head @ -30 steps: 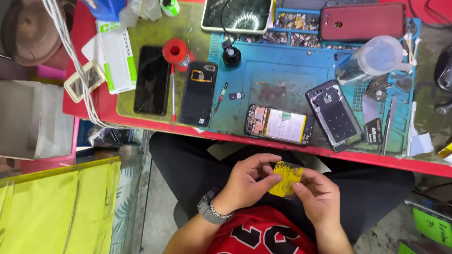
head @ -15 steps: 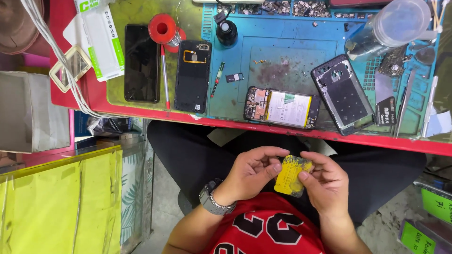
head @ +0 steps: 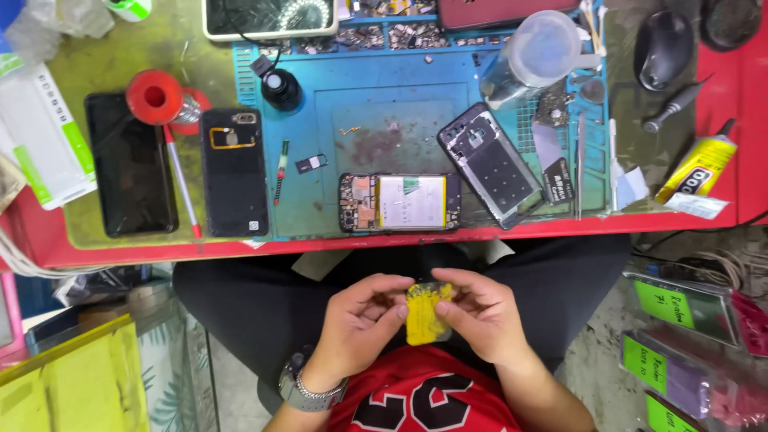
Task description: The person cuts a small piece of white adhesive tape using scissors and then uses tweezers to handle a small electronic component on a disassembled smartphone.
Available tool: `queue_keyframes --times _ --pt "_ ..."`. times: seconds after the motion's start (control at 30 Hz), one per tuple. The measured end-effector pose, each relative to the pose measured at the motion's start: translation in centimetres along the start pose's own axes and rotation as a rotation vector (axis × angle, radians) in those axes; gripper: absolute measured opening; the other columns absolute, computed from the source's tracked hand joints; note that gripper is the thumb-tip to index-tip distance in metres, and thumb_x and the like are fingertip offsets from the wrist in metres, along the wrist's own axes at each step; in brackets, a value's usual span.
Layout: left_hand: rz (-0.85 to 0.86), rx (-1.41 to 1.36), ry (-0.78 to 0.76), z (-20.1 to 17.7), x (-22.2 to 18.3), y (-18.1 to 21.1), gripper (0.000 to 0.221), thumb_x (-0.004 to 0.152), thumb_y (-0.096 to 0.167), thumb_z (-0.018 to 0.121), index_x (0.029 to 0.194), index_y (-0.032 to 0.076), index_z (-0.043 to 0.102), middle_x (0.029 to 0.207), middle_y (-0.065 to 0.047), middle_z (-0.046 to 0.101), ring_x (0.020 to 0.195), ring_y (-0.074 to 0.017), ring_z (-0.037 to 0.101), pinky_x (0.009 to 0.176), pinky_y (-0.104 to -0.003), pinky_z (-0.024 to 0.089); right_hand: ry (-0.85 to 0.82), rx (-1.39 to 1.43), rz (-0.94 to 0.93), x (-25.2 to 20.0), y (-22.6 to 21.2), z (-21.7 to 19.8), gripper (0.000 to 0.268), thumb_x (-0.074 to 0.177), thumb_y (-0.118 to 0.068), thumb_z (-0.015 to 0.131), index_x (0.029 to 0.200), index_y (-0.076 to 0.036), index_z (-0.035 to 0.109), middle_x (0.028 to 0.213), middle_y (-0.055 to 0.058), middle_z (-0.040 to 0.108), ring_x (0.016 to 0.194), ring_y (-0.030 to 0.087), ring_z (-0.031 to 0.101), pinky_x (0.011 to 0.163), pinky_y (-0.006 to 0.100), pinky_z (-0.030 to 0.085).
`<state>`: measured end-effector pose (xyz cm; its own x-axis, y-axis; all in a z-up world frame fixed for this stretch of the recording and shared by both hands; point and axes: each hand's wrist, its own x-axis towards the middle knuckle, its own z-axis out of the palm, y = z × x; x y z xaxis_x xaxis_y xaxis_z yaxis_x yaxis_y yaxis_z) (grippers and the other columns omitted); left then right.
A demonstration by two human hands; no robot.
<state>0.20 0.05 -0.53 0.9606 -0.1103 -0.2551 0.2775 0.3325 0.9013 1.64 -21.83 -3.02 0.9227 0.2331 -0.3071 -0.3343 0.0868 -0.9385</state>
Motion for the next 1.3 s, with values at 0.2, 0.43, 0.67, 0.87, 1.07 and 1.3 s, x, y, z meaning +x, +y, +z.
queue_keyframes --times 0.2,0.43,0.67,0.87,1.07,1.3 --pt "0.072 0.049 0.215 -0.4 0.5 -0.8 0.031 0.091 -0.007 0.068 0.121 -0.002 0.071 0.086 -0.012 0.072 0.075 -0.0114 0.068 0.067 -0.026 0.062 -0.042 0.100 -0.057 0.3 1.2 -0.5 0.038 0.086 0.009 0.068 0.124 0.010 0.065 0.088 0.021 0.076 0.066 0.023 0.077 0.062 0.034 0.066" --pt "0.117 -0.052 0.218 -0.6 0.9 -0.2 0.031 0.089 -0.014 0.066 0.118 -0.006 0.072 0.082 -0.016 0.070 0.071 -0.0146 0.070 0.060 -0.027 0.064 -0.053 0.196 -0.127 0.5 1.0 -0.3 0.035 0.083 0.017 0.063 0.118 0.018 0.065 0.082 0.028 0.075 0.064 0.028 0.079 0.061 0.040 0.068" --pt "0.154 -0.089 0.228 -0.5 0.9 0.0 0.030 0.090 -0.014 0.064 0.118 -0.008 0.070 0.083 -0.016 0.069 0.073 -0.0138 0.069 0.062 -0.027 0.063 -0.102 0.228 -0.148 0.4 2.0 -1.4 0.031 0.079 0.017 0.065 0.110 0.021 0.066 0.078 0.030 0.073 0.062 0.030 0.077 0.060 0.041 0.068" --pt "0.196 -0.123 0.243 -0.3 0.9 -0.2 0.030 0.089 -0.016 0.064 0.117 -0.008 0.070 0.082 -0.017 0.068 0.071 -0.0144 0.069 0.061 -0.026 0.063 -0.075 0.157 -0.150 0.4 1.6 -0.7 0.020 0.076 0.020 0.067 0.096 0.018 0.068 0.078 0.026 0.071 0.060 0.028 0.077 0.058 0.040 0.068" --pt "0.193 -0.186 0.248 -0.2 1.0 -0.5 0.029 0.089 -0.017 0.063 0.117 -0.010 0.069 0.082 -0.018 0.068 0.069 -0.0155 0.070 0.062 -0.027 0.063 -0.048 0.144 -0.146 0.4 1.8 -0.7 0.013 0.078 0.020 0.069 0.090 0.015 0.068 0.081 0.023 0.069 0.059 0.024 0.077 0.057 0.036 0.068" --pt "0.147 -0.104 0.191 -0.7 0.5 -0.5 0.036 0.086 -0.012 0.070 0.122 -0.007 0.069 0.086 -0.017 0.070 0.074 -0.0154 0.071 0.067 -0.029 0.063 0.025 0.131 -0.134 0.5 3.3 -1.1 0.014 0.080 0.019 0.068 0.093 0.014 0.067 0.083 0.023 0.069 0.058 0.024 0.076 0.056 0.036 0.067"
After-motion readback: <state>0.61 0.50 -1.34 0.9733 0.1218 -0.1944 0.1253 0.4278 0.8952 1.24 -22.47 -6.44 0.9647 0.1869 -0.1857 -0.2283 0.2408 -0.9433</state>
